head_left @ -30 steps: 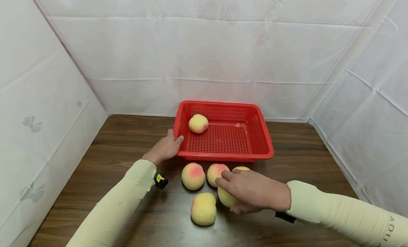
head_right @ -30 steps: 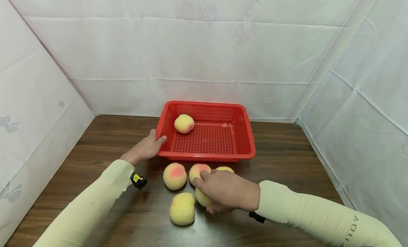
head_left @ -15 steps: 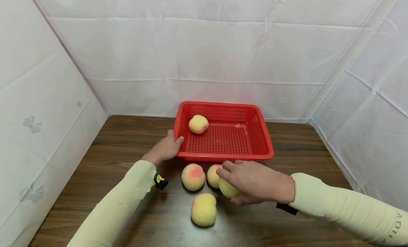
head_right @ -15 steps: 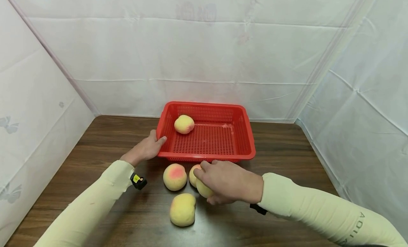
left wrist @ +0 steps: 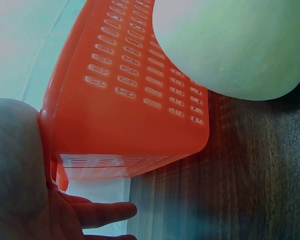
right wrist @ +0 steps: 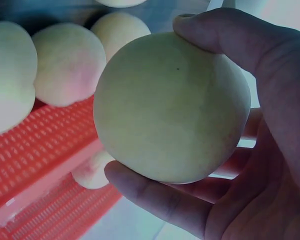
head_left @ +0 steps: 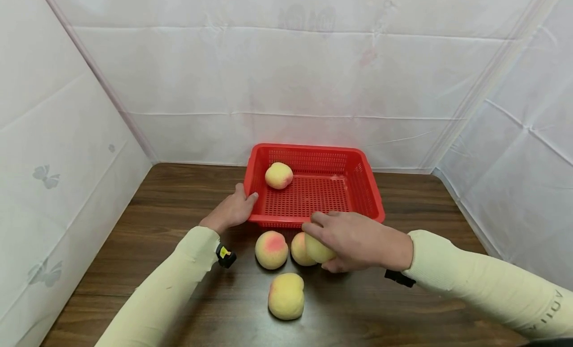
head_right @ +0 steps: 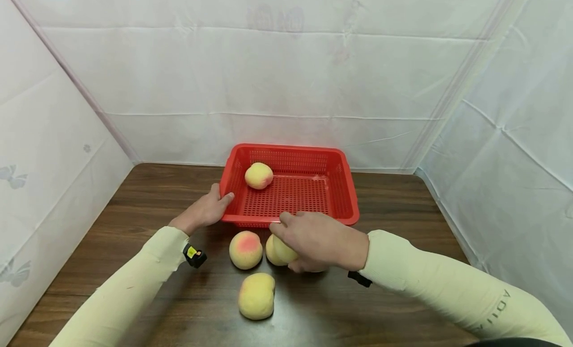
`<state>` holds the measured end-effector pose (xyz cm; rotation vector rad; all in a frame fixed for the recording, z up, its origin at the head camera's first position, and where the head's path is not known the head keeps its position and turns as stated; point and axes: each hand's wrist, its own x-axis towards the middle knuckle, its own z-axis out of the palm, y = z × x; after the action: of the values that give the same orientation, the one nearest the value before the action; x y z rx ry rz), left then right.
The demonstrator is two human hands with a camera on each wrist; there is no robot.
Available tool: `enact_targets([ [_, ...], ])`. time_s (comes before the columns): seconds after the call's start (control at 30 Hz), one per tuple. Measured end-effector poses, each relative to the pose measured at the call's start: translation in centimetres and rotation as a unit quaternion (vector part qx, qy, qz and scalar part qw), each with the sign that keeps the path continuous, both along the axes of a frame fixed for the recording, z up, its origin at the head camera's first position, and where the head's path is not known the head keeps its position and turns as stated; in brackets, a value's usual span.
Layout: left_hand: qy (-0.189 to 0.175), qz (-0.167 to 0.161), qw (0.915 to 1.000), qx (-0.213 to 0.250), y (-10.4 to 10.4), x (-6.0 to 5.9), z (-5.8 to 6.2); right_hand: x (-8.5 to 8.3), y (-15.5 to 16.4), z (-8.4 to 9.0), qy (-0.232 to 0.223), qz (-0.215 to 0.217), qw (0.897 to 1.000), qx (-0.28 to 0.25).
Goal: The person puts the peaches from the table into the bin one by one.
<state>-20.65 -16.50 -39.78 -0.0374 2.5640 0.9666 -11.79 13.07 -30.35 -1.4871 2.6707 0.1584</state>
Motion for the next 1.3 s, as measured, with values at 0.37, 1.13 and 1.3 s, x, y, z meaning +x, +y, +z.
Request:
enact_targets([
  [0.37,0.004,-0.001,1.0,-0.006,0.0,0.0,-0.1,-2.1,-0.1,0.9,-0.002,-0.006,1.0,-0.024],
  [1.13,0.005,0.001,1.0,-0.008,0.1,0.0,0.0,-8.2,-0.1,1.6,-0.045,-0.083,0.996,-0.005],
  [1.3,0.003,-0.001,1.0,-0.007,0.1,0.0,0.0,-9.1,-0.1,1.6,-0.059,-0.091,0.994,-0.012],
])
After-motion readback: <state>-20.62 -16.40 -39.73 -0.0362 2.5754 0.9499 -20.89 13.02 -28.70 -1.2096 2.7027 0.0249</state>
